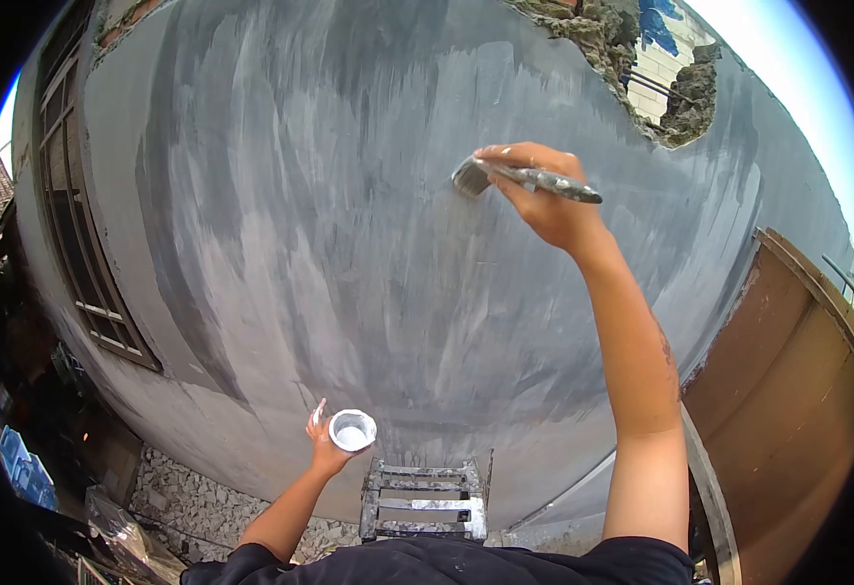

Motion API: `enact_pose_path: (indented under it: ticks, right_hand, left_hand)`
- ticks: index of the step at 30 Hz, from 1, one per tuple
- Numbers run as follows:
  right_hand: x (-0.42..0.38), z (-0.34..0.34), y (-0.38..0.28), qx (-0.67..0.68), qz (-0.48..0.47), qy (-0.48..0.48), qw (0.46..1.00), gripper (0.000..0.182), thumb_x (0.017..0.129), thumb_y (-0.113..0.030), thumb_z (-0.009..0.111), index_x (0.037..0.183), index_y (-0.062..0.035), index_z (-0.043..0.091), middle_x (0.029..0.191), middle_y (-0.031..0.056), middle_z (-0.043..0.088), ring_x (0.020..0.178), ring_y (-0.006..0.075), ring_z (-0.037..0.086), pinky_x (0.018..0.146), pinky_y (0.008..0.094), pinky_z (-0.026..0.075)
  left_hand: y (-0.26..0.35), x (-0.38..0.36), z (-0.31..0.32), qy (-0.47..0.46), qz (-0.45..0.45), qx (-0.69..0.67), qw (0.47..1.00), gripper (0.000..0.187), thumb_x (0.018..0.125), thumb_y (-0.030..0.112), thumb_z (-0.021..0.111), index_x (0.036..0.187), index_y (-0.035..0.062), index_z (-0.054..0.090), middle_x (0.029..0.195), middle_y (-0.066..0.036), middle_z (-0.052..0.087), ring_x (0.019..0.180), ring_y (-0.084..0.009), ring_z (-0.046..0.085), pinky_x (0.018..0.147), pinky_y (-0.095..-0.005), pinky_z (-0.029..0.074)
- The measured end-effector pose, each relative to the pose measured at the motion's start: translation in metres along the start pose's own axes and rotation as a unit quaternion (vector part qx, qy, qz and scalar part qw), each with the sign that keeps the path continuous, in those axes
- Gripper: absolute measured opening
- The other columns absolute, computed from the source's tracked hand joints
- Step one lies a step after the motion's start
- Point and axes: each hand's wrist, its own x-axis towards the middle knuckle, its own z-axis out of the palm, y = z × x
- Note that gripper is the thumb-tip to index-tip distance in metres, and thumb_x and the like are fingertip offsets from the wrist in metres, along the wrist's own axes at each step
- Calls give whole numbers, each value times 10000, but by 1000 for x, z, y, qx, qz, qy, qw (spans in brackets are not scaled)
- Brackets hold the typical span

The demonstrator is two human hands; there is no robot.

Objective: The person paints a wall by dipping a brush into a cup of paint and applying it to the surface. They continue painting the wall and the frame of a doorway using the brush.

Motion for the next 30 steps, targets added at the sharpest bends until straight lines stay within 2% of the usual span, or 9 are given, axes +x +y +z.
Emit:
enact_pose_path:
  ticks: [5,9,12,18,21,23,26,28,30]
  right_hand:
    - [37,-14,2,-212,-201,105,951,332,802,-23,707,1110,-145,729,1068,81,729,896,254,708,764,334,581]
    - [-72,71,-3,-323,-271,-156,893,148,764,-109,680,905,-138,644,835,69,603,684,218,618,594,344,560]
    - [-143,99,-22,-173,-156,-355,905,297,825,-72,677,1110,-151,701,1088,96,698,868,248,694,684,348,577]
    - [12,-9,-4,4,89,-185,979,213,892,-91,675,1094,-97,743,1030,118,745,973,270,706,870,364,549]
    - [119,-80,22,-127,-89,-15,988,208,901,-136,704,1105,-144,746,966,63,744,837,179,686,751,308,536]
    - [161,-115,21,-188,-177,66,964,216,907,-101,705,1121,-106,734,1112,49,742,964,197,704,854,278,541]
    - [163,-114,2,-183,-203,75,959,186,895,-98,707,1069,-33,719,1030,77,741,935,139,674,837,293,551]
    - [137,-100,12,-261,-306,-7,915,298,853,5,682,1096,-158,739,1088,65,722,960,259,692,827,349,567]
    - [82,-70,2,-411,-282,-81,863,416,792,29,682,1128,-215,708,1126,21,671,1004,213,668,777,327,590]
  left_hand:
    - [-3,-8,21,8,-27,-25,999,735,567,424,943,1171,120,656,1455,-158,442,1465,-376,164,1177,-529,191]
    - [1,-23,22,4,-41,-40,998,712,572,395,945,1177,130,676,1410,-84,502,1458,-353,164,1193,-508,204]
    - [15,-33,2,-11,-61,-77,995,716,560,407,948,1167,134,685,1466,-118,423,1442,-355,173,1184,-499,231]
    - [-5,-51,8,-11,-70,-85,994,855,526,393,971,1235,85,606,1368,-136,529,1379,-342,365,1133,-474,317]
    - [-9,-61,18,15,-137,-173,975,922,513,363,980,1279,67,561,1356,-145,537,1353,-343,402,1112,-464,354]
    - [-3,-59,19,-1,-141,-167,976,970,512,345,982,1315,51,523,1344,-155,544,1310,-339,457,1092,-441,394]
    - [-6,-60,28,-8,-110,-133,985,862,556,321,976,1252,44,551,1243,-114,607,1122,-272,616,1013,-400,486]
    - [5,-60,24,-36,-163,-217,962,821,574,308,973,1239,51,565,1128,-85,684,1059,-242,661,975,-380,512]
    - [-1,-62,29,-46,-164,-247,954,810,579,303,972,1235,50,568,1127,-85,693,1054,-234,668,962,-370,518]
